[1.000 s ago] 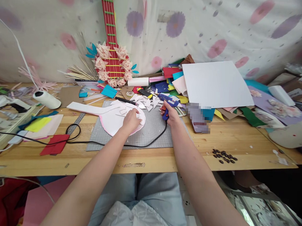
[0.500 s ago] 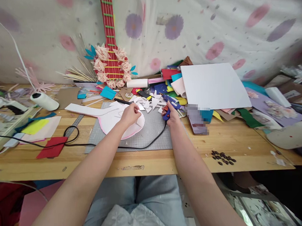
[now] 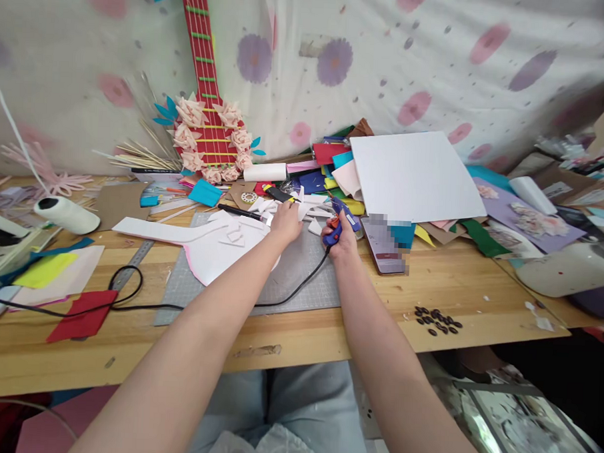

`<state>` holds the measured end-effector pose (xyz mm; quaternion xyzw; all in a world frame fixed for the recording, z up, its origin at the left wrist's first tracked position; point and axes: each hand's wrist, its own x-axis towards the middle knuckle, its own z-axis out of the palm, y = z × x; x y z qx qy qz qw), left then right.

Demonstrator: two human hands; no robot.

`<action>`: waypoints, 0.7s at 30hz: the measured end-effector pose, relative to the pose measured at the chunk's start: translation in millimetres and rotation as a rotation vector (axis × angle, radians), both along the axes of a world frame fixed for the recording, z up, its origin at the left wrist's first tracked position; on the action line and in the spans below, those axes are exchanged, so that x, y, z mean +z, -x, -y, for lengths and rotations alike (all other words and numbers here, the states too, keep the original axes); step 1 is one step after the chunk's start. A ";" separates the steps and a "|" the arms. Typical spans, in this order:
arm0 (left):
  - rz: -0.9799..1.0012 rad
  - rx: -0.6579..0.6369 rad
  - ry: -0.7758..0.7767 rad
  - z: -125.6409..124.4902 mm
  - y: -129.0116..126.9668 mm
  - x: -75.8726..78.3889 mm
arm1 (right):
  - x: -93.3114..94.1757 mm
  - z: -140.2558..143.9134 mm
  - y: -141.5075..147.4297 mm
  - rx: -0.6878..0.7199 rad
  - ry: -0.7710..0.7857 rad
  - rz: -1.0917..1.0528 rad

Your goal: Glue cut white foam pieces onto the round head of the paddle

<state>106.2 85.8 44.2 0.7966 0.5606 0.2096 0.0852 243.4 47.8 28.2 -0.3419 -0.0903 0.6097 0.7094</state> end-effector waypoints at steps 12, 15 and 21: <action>-0.106 -0.040 0.050 -10.3 -11.8 -0.1 | -2.2 -5.9 3.6 0.077 0.007 0.186; -0.165 -0.083 0.037 -5.7 -8.9 1.5 | -2.6 -4.1 6.6 0.093 0.005 0.199; -0.242 -0.317 -0.073 -0.5 -13.4 -1.9 | 0.8 -1.2 7.3 -0.059 0.007 0.095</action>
